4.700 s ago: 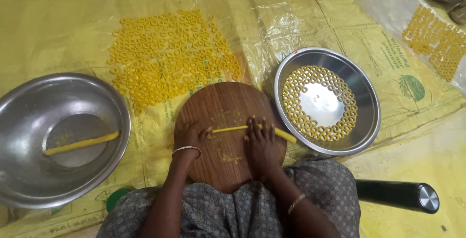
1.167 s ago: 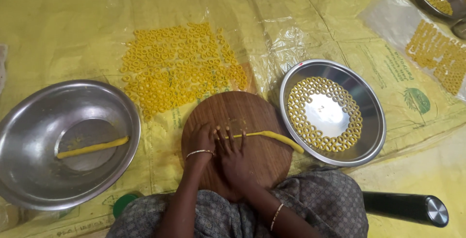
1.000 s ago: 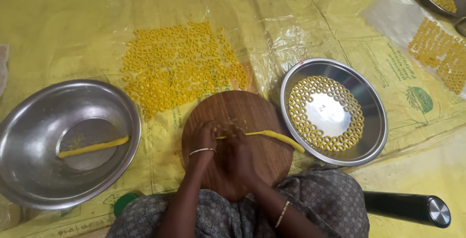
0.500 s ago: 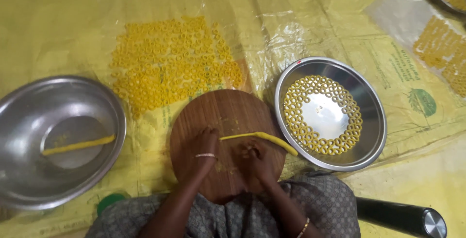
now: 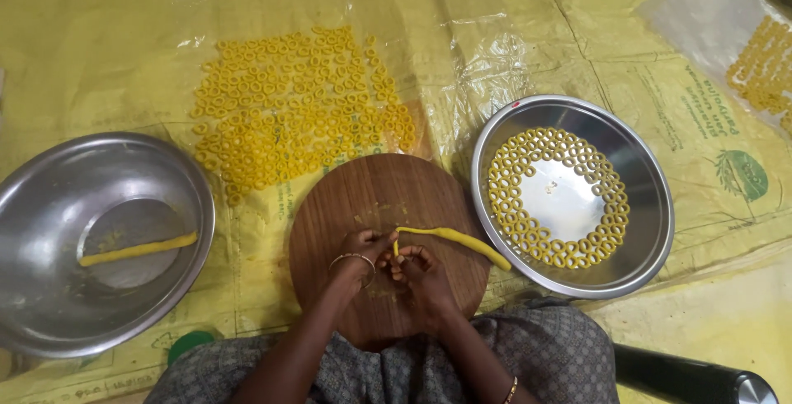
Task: The person rolls a yellow dough rope on a wooden board, then pinches off small pieces and shapes them into rings. The finished rings are placed into a metal tray. The process repeats continuously throughout the clip.
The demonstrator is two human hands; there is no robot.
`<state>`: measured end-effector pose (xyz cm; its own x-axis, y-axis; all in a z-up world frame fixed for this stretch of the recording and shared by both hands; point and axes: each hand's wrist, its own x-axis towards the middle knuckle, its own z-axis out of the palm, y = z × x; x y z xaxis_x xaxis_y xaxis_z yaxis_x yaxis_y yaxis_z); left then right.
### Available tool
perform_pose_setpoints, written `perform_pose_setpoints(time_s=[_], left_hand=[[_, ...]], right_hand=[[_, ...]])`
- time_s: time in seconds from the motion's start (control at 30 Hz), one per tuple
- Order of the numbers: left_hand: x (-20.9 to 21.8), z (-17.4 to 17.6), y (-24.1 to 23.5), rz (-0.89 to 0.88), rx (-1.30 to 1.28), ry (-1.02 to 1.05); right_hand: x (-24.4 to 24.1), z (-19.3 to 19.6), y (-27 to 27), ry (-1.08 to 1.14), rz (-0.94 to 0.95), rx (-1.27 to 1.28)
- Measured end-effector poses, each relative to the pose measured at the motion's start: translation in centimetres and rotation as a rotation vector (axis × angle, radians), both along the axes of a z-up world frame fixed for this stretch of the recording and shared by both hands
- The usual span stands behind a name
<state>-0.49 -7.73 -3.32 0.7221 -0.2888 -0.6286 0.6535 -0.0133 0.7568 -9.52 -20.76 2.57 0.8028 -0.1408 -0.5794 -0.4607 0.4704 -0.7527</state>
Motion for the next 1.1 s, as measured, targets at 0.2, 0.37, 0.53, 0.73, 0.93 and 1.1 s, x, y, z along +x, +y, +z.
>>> perform_pose_setpoints(time_s=[0.2, 0.37, 0.53, 0.73, 0.93, 1.1], left_hand=[[0.1, 2.0, -0.8, 0.054, 0.019, 0.075], [0.2, 0.1, -1.5, 0.101, -0.083, 0.079], [0.2, 0.3, -1.3, 0.081, -0.239, 0.083], [0.2, 1.9, -1.4, 0.038, -0.232, 0.084], [0.3, 1.6, -1.6, 0.066, -0.213, -0.014], [0.3, 1.6, -1.3, 0.066, -0.209, 0.003]], right_hand=[[-0.6, -0.6, -0.9, 0.047, 0.014, 0.056], [-0.6, -0.9, -2.3, 0.046, -0.083, 0.167], [0.3, -1.9, -3.0, 0.012, -0.113, 0.132], [1.1, -3.7, -3.2, -0.154, -0.068, 0.010], [1.2, -3.6, -3.0, -0.164, -0.142, 0.015], [1.3, -1.8, -2.8, -0.103, -0.070, -0.020]])
